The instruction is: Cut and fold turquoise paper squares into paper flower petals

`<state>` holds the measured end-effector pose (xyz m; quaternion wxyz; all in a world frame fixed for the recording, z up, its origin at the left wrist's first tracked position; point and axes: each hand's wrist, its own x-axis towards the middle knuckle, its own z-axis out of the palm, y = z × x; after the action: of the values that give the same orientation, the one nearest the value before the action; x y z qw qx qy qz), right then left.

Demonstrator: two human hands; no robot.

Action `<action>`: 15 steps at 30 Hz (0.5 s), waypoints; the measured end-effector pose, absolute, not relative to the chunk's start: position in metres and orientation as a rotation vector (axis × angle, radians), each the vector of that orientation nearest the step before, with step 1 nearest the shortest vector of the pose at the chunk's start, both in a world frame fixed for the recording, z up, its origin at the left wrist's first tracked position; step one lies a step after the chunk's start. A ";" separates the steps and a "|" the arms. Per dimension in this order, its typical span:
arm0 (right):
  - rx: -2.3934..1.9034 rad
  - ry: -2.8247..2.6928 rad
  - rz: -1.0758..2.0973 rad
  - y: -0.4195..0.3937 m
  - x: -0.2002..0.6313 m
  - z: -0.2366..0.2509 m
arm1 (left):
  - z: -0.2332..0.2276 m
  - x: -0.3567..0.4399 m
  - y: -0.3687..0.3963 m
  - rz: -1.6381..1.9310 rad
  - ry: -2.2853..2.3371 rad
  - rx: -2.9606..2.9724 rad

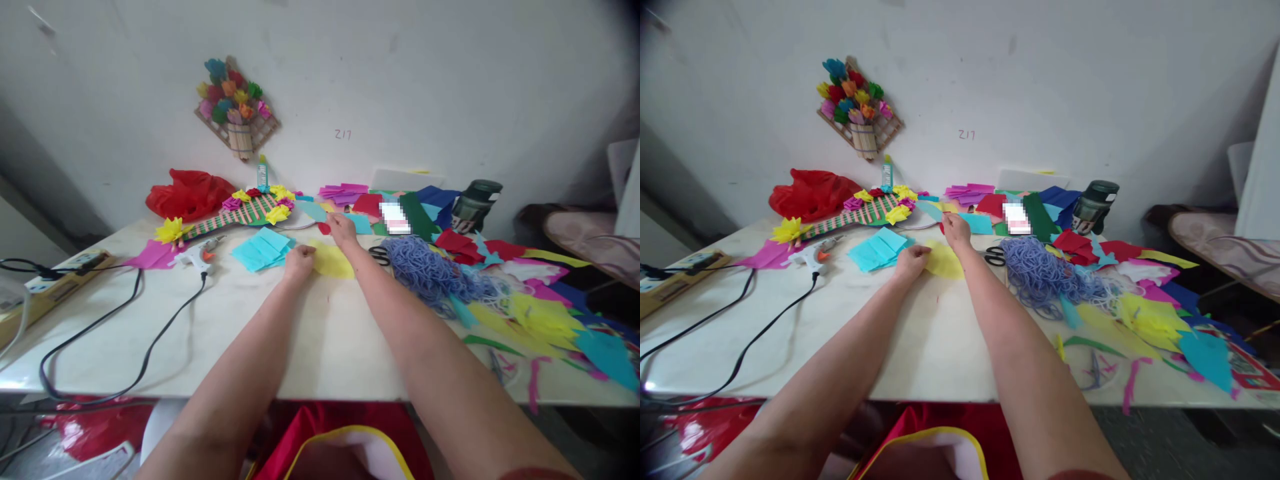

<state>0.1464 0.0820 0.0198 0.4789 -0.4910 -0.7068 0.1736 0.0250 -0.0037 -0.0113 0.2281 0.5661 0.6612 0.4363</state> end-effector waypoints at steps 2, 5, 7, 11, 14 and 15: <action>-1.106 -1.559 0.640 0.075 0.150 0.018 | -0.014 0.023 0.000 1.239 1.739 1.481; -0.938 -1.286 0.915 0.062 0.153 0.018 | -0.017 0.021 0.004 1.240 1.695 1.364; -0.880 -1.137 1.002 0.052 0.156 0.020 | -0.016 0.019 0.003 1.224 1.655 1.310; -0.925 -0.959 1.027 0.037 0.162 0.019 | -0.013 0.018 -0.002 1.225 1.571 1.267; -0.931 -0.903 1.026 0.033 0.166 0.010 | -0.011 0.018 -0.006 1.228 1.557 1.290; -0.926 -0.894 1.021 0.032 0.167 0.006 | -0.010 0.018 -0.007 1.231 1.563 1.309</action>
<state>0.1673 0.0320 0.0063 0.6811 -0.4127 -0.3983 0.4551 0.0183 -0.0070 -0.0104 0.3711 0.5104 0.6094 0.4800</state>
